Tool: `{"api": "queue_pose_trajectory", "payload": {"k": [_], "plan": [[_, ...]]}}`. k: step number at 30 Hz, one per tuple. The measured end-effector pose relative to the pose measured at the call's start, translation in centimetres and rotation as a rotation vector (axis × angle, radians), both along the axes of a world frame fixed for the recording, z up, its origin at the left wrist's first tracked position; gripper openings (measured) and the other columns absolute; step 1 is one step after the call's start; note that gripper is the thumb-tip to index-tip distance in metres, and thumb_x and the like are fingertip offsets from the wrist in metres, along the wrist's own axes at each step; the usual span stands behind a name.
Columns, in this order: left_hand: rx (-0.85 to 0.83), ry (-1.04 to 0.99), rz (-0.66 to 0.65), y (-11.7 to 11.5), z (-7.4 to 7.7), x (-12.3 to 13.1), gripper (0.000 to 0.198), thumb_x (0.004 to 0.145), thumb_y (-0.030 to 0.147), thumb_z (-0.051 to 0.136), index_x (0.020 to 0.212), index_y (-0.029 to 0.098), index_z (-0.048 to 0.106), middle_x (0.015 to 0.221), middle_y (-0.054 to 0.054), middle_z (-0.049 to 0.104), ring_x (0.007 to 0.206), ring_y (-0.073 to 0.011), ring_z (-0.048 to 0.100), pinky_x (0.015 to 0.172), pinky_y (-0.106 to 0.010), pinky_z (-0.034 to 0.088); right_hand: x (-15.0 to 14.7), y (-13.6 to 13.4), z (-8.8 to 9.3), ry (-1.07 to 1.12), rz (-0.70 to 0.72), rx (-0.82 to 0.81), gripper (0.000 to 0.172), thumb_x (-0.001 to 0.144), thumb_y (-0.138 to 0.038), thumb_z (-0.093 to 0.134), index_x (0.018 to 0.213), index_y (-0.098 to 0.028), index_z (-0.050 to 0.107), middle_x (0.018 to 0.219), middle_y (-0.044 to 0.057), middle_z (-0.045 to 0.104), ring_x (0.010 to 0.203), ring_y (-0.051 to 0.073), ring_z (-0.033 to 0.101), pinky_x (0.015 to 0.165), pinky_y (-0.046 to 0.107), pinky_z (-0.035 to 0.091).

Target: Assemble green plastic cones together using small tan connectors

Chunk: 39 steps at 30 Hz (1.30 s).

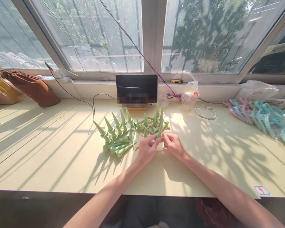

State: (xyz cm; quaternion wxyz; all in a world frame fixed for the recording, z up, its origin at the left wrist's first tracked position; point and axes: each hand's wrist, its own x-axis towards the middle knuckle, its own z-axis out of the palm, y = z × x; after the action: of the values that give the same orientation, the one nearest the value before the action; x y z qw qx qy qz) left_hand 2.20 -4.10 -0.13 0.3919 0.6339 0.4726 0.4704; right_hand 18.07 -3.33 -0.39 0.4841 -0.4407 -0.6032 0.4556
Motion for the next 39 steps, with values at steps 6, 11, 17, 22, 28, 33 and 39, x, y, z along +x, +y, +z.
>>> {"api": "queue_pose_trajectory", "payload": {"k": [6,11,17,22,28,33,39], "plan": [[-0.071,-0.019,-0.023,-0.12,0.55,-0.05,0.051,0.085,0.051,0.062,0.114,0.011,0.074,0.048,0.006,0.033,0.046,-0.0061,0.019,0.041,-0.021,0.013,0.34,0.09,0.08,-0.277,-0.076,0.3,0.045,0.099,-0.049,0.041,0.068,-0.019,0.053,0.058,-0.002,0.042,0.052,0.012,0.036,0.052,0.027,0.03],[-0.097,-0.003,-0.054,0.17,0.39,-0.14,0.054,0.089,0.05,0.057,0.125,0.011,0.069,0.05,0.005,0.039,0.046,-0.0082,0.028,0.042,-0.021,0.022,0.17,0.14,0.04,-0.317,-0.086,0.366,0.042,0.101,-0.043,0.039,0.066,-0.02,0.046,0.061,-0.002,0.039,0.054,0.012,0.034,0.054,0.027,0.03],[-0.094,-0.001,-0.07,0.2,0.47,-0.21,0.057,0.091,0.051,0.053,0.129,0.011,0.066,0.048,0.006,0.038,0.045,-0.0097,0.032,0.044,-0.023,0.028,0.3,0.1,0.02,-0.376,-0.076,0.427,0.037,0.101,-0.039,0.042,0.07,-0.02,0.05,0.064,-0.001,0.044,0.057,0.013,0.036,0.056,0.028,0.033],[-0.065,0.02,-0.064,0.19,0.67,-0.23,0.056,0.09,0.052,0.054,0.125,0.011,0.068,0.051,0.005,0.042,0.047,-0.0099,0.034,0.045,-0.023,0.028,0.36,-0.03,0.16,-0.393,-0.077,0.451,0.039,0.101,-0.041,0.04,0.068,-0.021,0.047,0.062,-0.001,0.04,0.056,0.013,0.036,0.055,0.028,0.032],[-0.047,0.043,-0.069,0.22,0.74,-0.34,0.057,0.09,0.052,0.052,0.125,0.011,0.068,0.053,0.005,0.039,0.048,-0.0091,0.026,0.045,-0.023,0.021,0.42,0.01,0.1,-0.406,-0.075,0.49,0.04,0.101,-0.042,0.041,0.067,-0.021,0.041,0.06,-0.002,0.037,0.055,0.013,0.034,0.056,0.028,0.031],[-0.053,0.058,-0.064,0.21,0.86,-0.38,0.059,0.09,0.054,0.051,0.124,0.008,0.069,0.054,0.005,0.039,0.048,-0.0093,0.026,0.045,-0.024,0.021,0.43,0.09,0.03,-0.427,-0.079,0.492,0.04,0.101,-0.042,0.04,0.067,-0.022,0.04,0.061,-0.003,0.035,0.056,0.014,0.033,0.056,0.028,0.03],[-0.05,0.057,-0.059,0.19,0.83,-0.3,0.059,0.09,0.056,0.051,0.119,0.009,0.07,0.054,0.004,0.041,0.048,-0.0101,0.03,0.046,-0.024,0.025,0.46,0.17,-0.21,-0.403,-0.068,0.466,0.039,0.102,-0.04,0.041,0.068,-0.021,0.044,0.062,-0.002,0.039,0.056,0.013,0.035,0.056,0.028,0.032]]}}
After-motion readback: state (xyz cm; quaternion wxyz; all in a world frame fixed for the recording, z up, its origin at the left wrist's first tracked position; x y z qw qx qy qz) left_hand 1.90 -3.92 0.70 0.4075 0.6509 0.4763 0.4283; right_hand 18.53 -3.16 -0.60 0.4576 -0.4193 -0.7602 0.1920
